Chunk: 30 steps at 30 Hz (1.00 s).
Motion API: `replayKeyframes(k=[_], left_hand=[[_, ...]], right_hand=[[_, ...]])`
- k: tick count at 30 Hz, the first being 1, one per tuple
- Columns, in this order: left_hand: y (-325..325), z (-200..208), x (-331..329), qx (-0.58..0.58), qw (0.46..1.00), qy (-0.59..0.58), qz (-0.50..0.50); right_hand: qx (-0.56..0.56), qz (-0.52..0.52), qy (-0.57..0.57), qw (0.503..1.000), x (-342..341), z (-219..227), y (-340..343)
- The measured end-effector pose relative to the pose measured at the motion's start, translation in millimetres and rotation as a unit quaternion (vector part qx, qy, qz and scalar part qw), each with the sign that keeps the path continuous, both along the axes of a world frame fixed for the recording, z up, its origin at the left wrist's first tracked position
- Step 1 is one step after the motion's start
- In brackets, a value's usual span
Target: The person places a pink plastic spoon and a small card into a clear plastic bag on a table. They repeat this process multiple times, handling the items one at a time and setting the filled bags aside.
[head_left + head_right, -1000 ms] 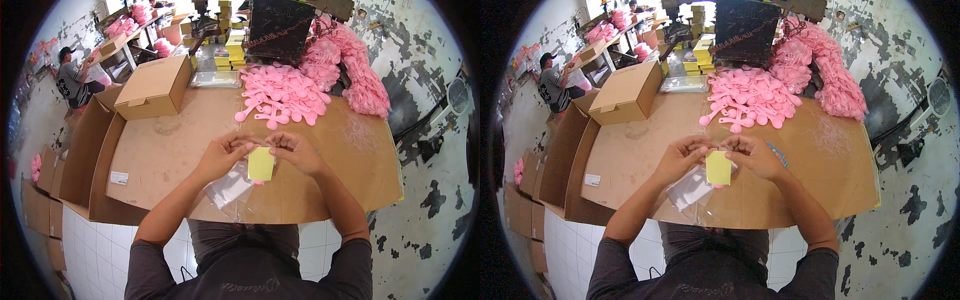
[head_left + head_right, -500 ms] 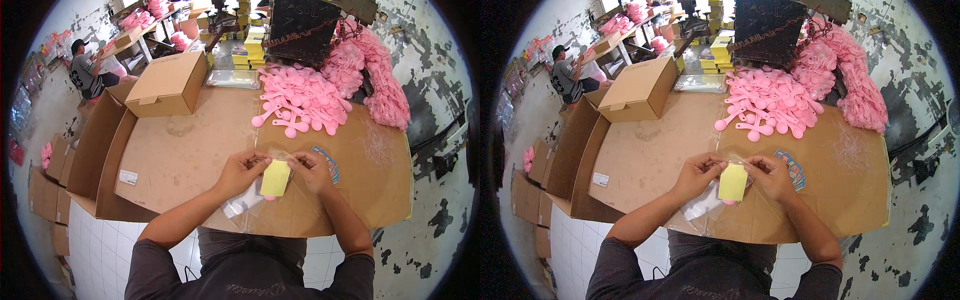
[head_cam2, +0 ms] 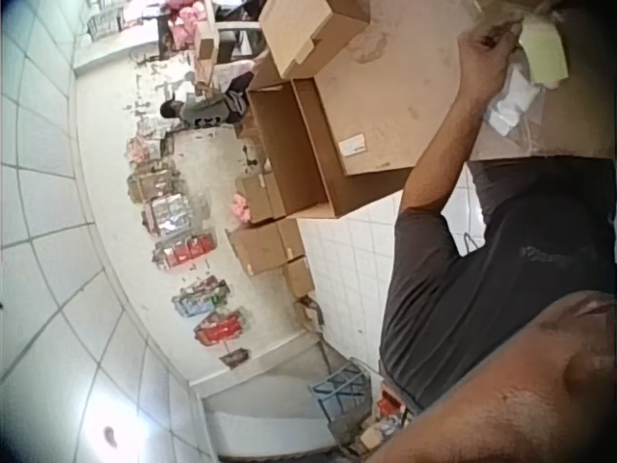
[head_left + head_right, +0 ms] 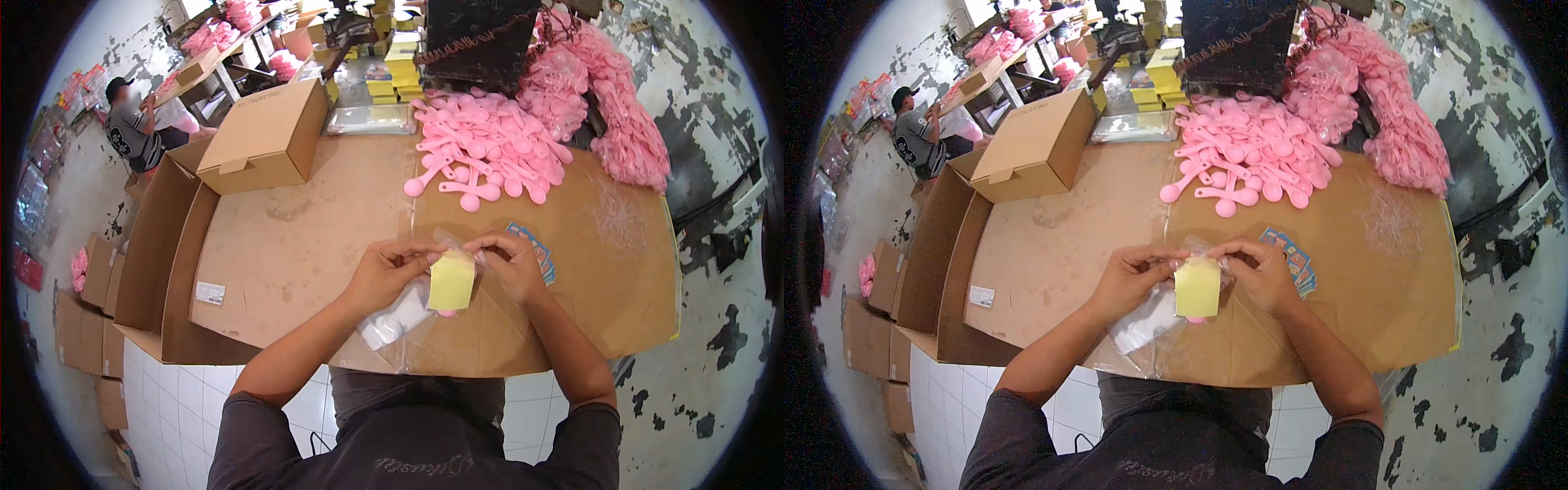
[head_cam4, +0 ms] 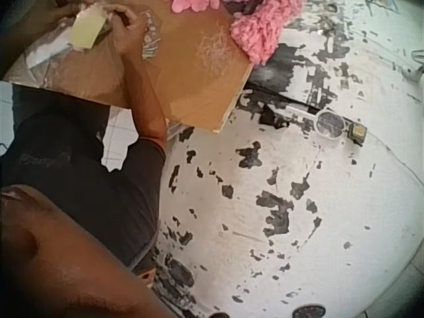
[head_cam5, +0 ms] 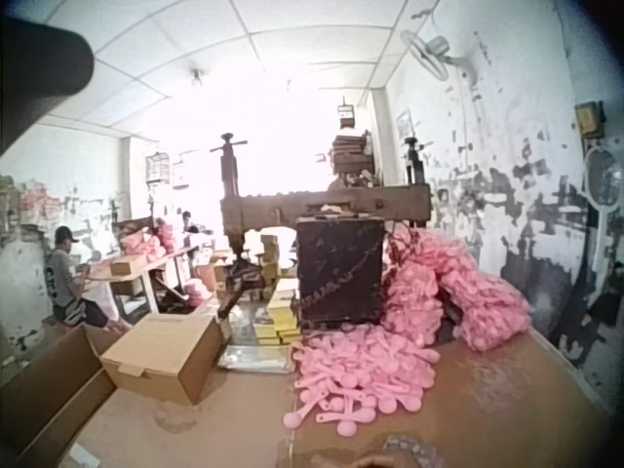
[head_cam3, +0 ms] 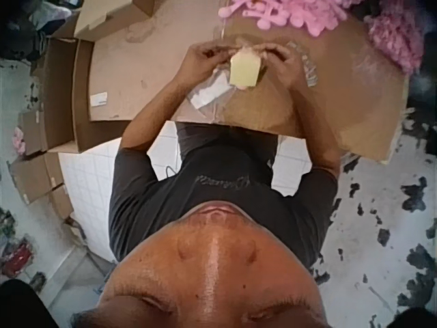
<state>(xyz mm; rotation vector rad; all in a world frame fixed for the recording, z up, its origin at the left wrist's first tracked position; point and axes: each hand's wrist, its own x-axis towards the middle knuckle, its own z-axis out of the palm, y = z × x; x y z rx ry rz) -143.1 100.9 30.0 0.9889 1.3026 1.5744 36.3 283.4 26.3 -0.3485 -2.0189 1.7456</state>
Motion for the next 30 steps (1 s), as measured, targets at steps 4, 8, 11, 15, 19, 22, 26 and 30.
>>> replayKeyframes(k=[4, 8, 11, 15, 19, 22, 26, 30], left_hand=[[-1.6, 2.1, -3.5, -0.001, 1.000, -0.026, 0.000], [-2.4, 4.3, -4.6, -0.006, 0.993, -0.121, -0.007], [-1.2, 4.6, -2.9, -0.037, 0.999, -0.027, 0.003], [-0.8, -2.0, -4.0, -0.023, 1.000, -0.014, -0.005], [0.4, 2.6, -0.8, -0.021, 1.000, -0.004, 0.013], [-1.3, 4.5, -3.2, -0.012, 1.000, 0.003, 0.028], [-3.1, 20.7, 7.5, 0.042, 0.997, -0.022, 0.057], [-14.6, 30.4, 21.3, 0.086, 0.990, 0.065, 0.092]], right_hand=[[-0.012, 0.033, 0.024, 0.999, -0.3, 5.3, 5.1], [0.039, 0.035, 0.040, 0.998, -1.4, -0.9, 5.7], [0.016, 0.035, 0.016, 0.999, -0.9, 2.6, 0.5], [-0.002, 0.044, 0.038, 0.998, -1.8, 0.0, 0.2], [-0.081, 0.056, 0.012, 0.995, -0.9, 5.7, -3.2], [-0.104, 0.083, 0.006, 0.991, 2.4, 15.1, -8.4], [-0.111, 0.121, -0.020, 0.986, 5.0, 20.3, -8.9], [-0.124, 0.134, 0.003, 0.983, 8.7, 21.0, -11.5]])
